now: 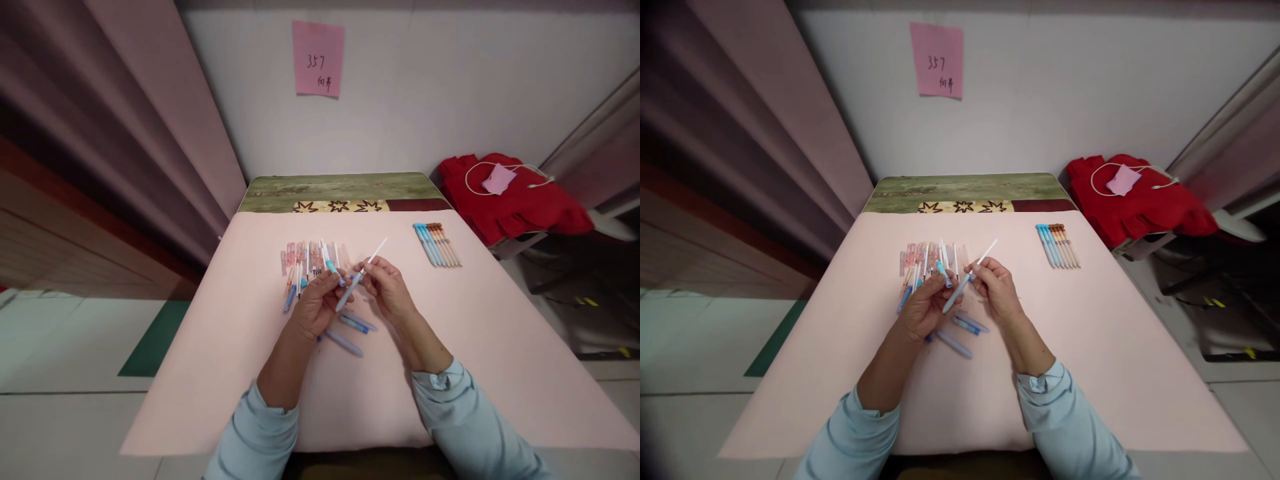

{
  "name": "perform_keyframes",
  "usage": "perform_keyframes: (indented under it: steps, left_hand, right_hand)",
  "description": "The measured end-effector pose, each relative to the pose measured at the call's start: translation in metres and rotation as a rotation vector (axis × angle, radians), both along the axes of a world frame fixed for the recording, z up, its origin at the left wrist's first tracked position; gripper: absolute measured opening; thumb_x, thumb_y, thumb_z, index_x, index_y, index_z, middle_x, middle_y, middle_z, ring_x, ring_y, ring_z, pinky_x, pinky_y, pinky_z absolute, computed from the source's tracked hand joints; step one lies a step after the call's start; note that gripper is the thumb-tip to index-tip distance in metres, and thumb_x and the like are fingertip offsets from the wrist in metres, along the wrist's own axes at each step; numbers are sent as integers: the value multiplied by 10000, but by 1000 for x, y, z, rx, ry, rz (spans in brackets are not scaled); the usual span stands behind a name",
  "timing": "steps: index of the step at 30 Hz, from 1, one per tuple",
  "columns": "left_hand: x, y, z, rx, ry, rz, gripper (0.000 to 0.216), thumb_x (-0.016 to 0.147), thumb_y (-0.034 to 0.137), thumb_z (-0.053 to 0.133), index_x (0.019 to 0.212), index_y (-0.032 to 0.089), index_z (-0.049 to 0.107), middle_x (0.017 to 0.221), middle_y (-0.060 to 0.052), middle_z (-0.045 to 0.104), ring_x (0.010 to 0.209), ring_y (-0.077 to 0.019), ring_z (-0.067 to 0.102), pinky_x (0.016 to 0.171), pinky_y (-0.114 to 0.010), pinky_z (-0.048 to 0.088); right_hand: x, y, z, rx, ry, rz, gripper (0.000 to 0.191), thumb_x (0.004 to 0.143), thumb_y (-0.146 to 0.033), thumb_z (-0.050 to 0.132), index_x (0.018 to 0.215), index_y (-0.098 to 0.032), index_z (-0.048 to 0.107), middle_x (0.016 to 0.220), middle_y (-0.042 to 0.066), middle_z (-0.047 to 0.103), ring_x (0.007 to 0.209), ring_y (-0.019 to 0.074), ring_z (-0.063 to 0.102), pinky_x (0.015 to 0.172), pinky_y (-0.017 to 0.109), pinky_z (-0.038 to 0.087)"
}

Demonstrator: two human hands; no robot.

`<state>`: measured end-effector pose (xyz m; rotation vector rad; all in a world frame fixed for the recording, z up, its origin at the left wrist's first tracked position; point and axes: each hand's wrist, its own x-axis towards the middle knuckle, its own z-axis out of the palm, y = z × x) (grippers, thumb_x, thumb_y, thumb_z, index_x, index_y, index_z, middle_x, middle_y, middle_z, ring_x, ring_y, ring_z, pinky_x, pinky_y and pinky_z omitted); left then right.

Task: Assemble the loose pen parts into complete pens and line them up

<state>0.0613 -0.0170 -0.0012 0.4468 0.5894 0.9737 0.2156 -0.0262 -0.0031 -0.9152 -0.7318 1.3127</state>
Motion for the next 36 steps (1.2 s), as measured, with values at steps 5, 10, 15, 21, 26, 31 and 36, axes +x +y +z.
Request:
perform_keyframes:
  steps: [5, 10, 15, 21, 26, 31, 36]
  left_hand:
    - [0, 0, 0, -2, 38, 27, 315, 661, 267, 844, 881, 100, 692, 755, -20, 665, 525, -58, 497, 559, -257, 560]
    - [0, 2, -4, -17, 36, 40, 302, 661, 258, 843, 873, 106, 691, 766, -16, 663, 533, -55, 496, 576, -261, 565]
    - [0, 4, -8, 15, -8, 90, 276, 669, 258, 836, 860, 107, 705, 762, -16, 663, 540, -57, 502, 590, -256, 558]
    - [1, 6, -8, -23, -90, 131, 273, 639, 234, 851, 832, 105, 708, 727, -15, 662, 561, -61, 529, 578, -216, 529]
    - [1, 5, -7, -32, -107, 141, 259, 650, 225, 847, 831, 110, 702, 720, -16, 668, 551, -57, 529, 561, -192, 509]
    - [-3, 5, -9, -26, -116, 152, 229, 711, 232, 820, 877, 130, 699, 789, -24, 695, 664, -97, 623, 708, -259, 573]
    - [-6, 9, -11, -37, -101, 252, 214, 754, 245, 791, 912, 139, 693, 838, -21, 715, 704, -103, 659, 827, -312, 579]
  right_hand:
    - [1, 0, -4, 7, -83, -12, 177, 754, -349, 713, 776, -180, 663, 804, 19, 688, 453, 45, 341, 406, 212, 205]
    - [1, -3, -9, 40, -242, 50, 202, 797, -385, 677, 802, -185, 702, 580, -28, 557, 460, 73, 371, 427, 219, 231]
    - [0, -6, -11, 122, -399, 56, 248, 829, -410, 673, 945, -203, 746, 590, -22, 571, 525, 107, 474, 467, 226, 336]
    - [-11, -8, -13, 140, -371, 167, 344, 785, -400, 740, 1075, -215, 729, 768, 20, 713, 604, 135, 578, 563, 256, 462]
    - [-15, -9, -15, 105, -329, 156, 239, 740, -396, 781, 853, -195, 718, 712, 23, 710, 630, 160, 629, 624, 286, 514]
    - [-11, -9, -11, 130, -364, 78, 201, 814, -395, 703, 860, -204, 664, 824, 38, 721, 759, 179, 659, 735, 310, 523]
    - [-11, -13, -6, 162, -458, -5, 213, 856, -420, 641, 877, -214, 589, 845, 46, 704, 771, 182, 646, 728, 309, 515]
